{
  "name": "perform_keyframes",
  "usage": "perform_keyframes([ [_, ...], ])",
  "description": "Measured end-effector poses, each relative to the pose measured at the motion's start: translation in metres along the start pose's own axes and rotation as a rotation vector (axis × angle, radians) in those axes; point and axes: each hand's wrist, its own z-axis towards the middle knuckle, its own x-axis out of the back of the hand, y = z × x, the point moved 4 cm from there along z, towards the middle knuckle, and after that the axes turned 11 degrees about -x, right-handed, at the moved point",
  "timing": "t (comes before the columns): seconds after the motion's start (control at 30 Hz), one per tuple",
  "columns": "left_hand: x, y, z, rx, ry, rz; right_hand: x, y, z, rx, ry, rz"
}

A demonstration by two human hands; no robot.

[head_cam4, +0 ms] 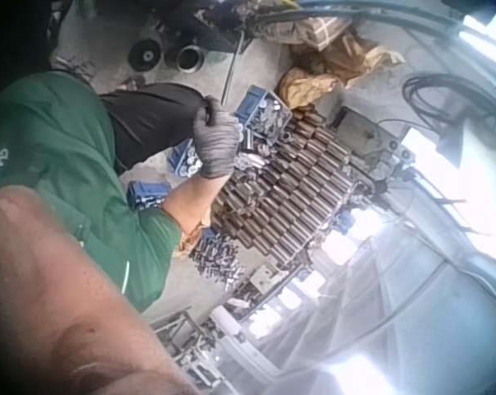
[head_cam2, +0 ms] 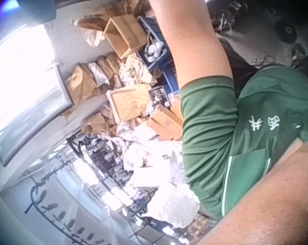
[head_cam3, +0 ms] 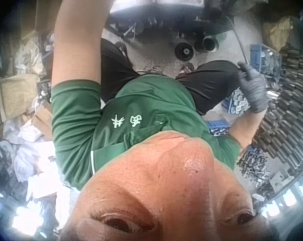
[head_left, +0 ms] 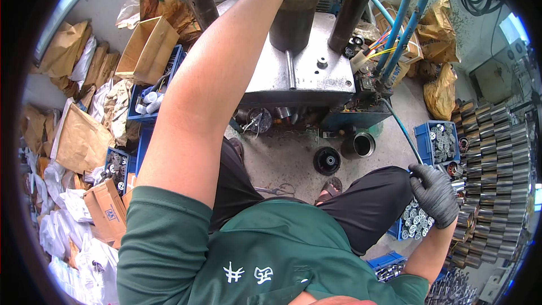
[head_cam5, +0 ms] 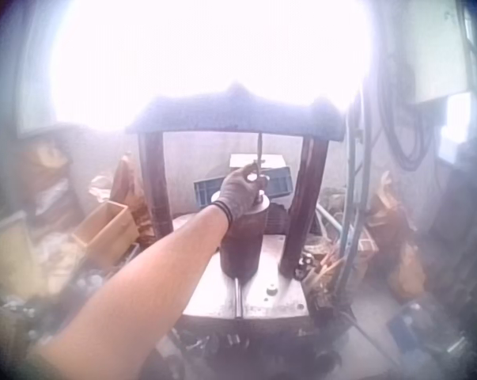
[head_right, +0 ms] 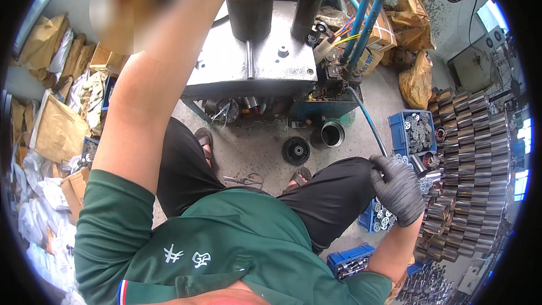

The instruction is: Operating a mechanical press to assemble metal components and then sorting finished parts into crates and bags.

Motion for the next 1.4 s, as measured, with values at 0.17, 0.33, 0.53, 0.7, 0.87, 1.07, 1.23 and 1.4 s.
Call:
perform_keyframes([
  [0.17,0.001,-0.002,0.000,-0.009,-0.007,0.084,0.000,0.010,0.001,-0.072,0.113,0.249],
  [0.33,0.001,-0.006,0.006,-0.148,0.021,0.331,0.007,0.010,0.006,-0.078,0.261,0.373],
  [0.53,-0.007,-0.013,0.006,0.099,-0.015,-0.103,0.103,-0.014,0.065,0.292,1.026,0.084],
  [0.7,-0.008,-0.015,0.007,0.147,-0.006,-0.147,0.154,-0.021,0.140,0.321,1.116,0.155],
  [0.87,-0.005,-0.033,0.014,0.060,-0.076,-0.189,0.175,-0.018,0.176,0.203,1.045,0.047],
  [1.07,0.001,-0.040,0.014,-0.196,-0.170,0.101,0.177,-0.014,0.160,0.086,0.976,0.264],
  [1.23,0.000,0.001,-0.034,-0.662,-0.139,0.413,0.167,-0.018,0.121,0.151,1.094,0.357],
  [1.4,-0.030,0.025,-0.177,0.079,-0.358,-0.347,0.142,0.005,0.081,0.091,1.308,0.381],
])
